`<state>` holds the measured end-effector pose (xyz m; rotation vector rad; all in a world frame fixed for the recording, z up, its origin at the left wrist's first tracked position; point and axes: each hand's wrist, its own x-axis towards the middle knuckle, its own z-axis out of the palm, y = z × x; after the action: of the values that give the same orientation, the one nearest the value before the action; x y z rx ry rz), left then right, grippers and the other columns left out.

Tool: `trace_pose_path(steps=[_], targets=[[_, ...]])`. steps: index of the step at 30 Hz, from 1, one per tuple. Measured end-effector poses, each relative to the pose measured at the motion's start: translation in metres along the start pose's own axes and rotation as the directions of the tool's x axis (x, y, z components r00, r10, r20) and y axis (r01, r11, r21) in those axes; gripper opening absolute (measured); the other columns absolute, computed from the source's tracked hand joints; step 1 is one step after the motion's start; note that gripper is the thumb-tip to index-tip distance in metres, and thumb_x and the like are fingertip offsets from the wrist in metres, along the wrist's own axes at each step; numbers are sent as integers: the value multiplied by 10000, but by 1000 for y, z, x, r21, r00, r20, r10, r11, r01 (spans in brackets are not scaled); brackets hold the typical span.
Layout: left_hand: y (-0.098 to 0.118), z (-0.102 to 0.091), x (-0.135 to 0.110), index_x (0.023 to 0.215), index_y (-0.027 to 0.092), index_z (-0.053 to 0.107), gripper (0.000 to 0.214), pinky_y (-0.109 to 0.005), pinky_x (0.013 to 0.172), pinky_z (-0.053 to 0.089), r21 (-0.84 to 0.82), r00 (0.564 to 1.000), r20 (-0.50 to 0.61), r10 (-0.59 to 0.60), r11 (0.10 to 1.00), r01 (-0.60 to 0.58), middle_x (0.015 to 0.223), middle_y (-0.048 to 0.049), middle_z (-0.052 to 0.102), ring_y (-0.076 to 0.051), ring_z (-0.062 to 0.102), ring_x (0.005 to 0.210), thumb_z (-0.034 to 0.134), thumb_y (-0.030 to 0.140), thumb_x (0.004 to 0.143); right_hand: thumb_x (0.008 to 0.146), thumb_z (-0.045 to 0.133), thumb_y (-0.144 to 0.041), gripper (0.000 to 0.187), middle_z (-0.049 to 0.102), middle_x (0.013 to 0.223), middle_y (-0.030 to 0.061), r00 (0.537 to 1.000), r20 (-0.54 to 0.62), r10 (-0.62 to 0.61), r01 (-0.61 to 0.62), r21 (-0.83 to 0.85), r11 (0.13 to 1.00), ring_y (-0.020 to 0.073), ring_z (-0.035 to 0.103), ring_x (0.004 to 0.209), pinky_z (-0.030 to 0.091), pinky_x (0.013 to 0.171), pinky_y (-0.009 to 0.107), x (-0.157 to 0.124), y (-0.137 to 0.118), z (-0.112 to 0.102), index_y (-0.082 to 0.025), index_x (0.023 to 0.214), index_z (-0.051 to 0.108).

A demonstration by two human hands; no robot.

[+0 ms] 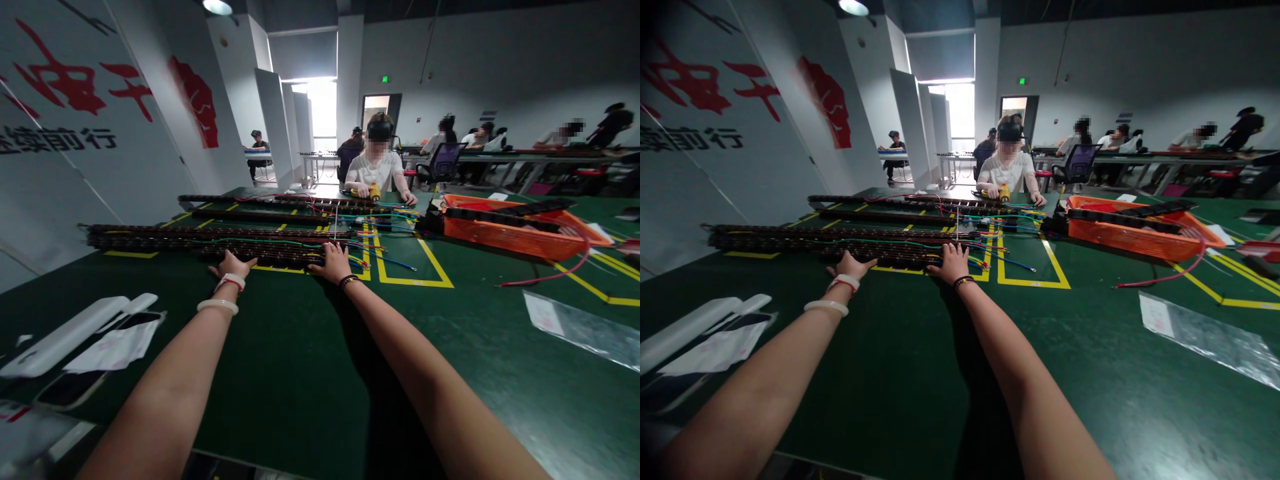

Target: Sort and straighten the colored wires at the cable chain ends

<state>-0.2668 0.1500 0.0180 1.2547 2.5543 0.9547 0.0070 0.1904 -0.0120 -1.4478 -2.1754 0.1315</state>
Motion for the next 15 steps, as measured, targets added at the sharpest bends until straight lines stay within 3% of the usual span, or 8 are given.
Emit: trace_pose_path(steps=[5, 11, 15], targets=[[4, 5, 14, 1344, 88, 340, 910, -650, 1053, 141, 5, 999, -10, -32, 999, 32, 1265, -285, 523, -417, 383, 1277, 740, 468, 620, 729, 556, -644, 836, 362, 1434, 170, 1000, -8, 28, -28, -15, 999, 360, 218, 1349, 70, 1088, 543, 13, -1, 8, -127, 1356, 357], [4, 11, 32, 1353, 132, 348, 1003, -737, 975, 198, -225, 998, -21, -57, 973, 51, 1328, -295, 452, -461, 301, 1307, 825, 391, 510, 716, 545, -673, 880, 378, 1407, 204, 998, -12, 64, -65, -51, 997, 381, 198, 1349, 65, 1071, 570, 19, -10, 15, -111, 1360, 339], [6, 10, 34, 1356, 141, 338, 1028, -766, 920, 232, -291, 996, 5, -88, 953, 86, 1347, -306, 419, -488, 259, 1313, 840, 338, 481, 816, 384, -673, 726, 404, 1389, 177, 998, -57, 15, -20, -95, 995, 333, 275, 1317, 132, 1069, 530, 32, -3, 0, -134, 1301, 415]])
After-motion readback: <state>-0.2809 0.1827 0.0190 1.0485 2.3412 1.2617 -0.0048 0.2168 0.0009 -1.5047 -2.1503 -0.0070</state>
